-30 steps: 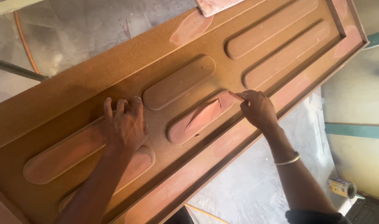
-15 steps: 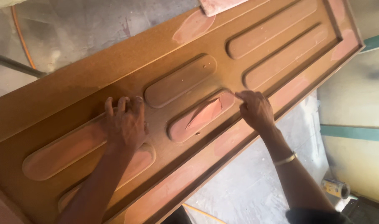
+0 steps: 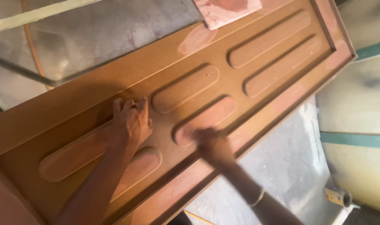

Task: The person applies a reddish-brown putty to a wooden door using a putty knife and a small block. They scoop putty from a container, spread it onto the door's panels and frame, and smooth the surface.

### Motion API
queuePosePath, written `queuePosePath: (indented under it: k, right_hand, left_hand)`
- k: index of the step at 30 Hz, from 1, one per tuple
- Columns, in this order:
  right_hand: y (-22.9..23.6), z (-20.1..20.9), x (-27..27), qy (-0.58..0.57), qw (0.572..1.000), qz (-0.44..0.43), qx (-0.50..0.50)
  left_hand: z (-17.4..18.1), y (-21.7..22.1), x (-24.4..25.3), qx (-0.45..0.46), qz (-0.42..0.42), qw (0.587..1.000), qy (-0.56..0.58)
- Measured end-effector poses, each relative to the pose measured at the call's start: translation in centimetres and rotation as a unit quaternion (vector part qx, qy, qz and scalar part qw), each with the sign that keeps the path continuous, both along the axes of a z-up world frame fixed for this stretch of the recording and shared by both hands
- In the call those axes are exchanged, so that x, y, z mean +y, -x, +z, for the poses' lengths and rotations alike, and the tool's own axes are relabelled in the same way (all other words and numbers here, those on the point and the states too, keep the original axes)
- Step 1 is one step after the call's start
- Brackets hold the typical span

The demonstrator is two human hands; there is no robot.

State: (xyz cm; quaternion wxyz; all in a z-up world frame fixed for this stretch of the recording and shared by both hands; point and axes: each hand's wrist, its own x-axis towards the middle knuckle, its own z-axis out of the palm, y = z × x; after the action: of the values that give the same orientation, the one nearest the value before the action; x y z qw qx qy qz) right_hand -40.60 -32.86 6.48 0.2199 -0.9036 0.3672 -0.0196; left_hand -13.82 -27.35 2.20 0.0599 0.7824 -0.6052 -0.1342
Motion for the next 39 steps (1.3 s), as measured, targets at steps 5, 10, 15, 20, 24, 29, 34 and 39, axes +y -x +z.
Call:
queuePosePath:
  k: [5,10,15,20,24,29,34,39]
  right_hand:
    - [-3.7,0.0,-7.1,0.141,0.986,0.037,-0.082]
    - [-7.7,-3.6,-5.1,0.19,0.978,0.004,-0.087]
    - [-7.5,-5.0,-1.8,0.168,0.982,0.078,-0.021]
    - [-6.0,-3.7,-9.2,0.23,0.971,-0.015,0.059]
    - [-8.2,-4.2,-11.1,0.205,0.978,-0.038,0.004]
    - [-9.9,-5.9,-2.9,0.163,0.985,0.047,0.024]
    - [-6.4,-1.8,-5.8,0.132,0.991,0.011,-0.004]
    - [-4.3,1.5,-15.3,0.173,0.983,0.053,0.006]
  left_hand:
    - [-1.7,-1.6,2.3,0.038,0.029,0.997,0.054]
    - [-3.2,-1.9,2.4,0.016,0.036,0.995,0.09]
    - [-2.7,-2.0,2.2,-0.014,0.013,0.997,0.081]
    - [-1.7,-1.8,2.5,0.027,0.034,0.997,0.064]
    - [-0.8,-2.1,2.1,0.023,0.028,0.997,0.068]
    - [0.7,-1.7,2.5,0.025,-0.008,1.0,0.007]
    - [1.8,-1.5,2.0,0.0,-0.028,0.999,-0.036]
    - [0.9,-1.6,2.5,0.003,-0.03,1.0,-0.002]
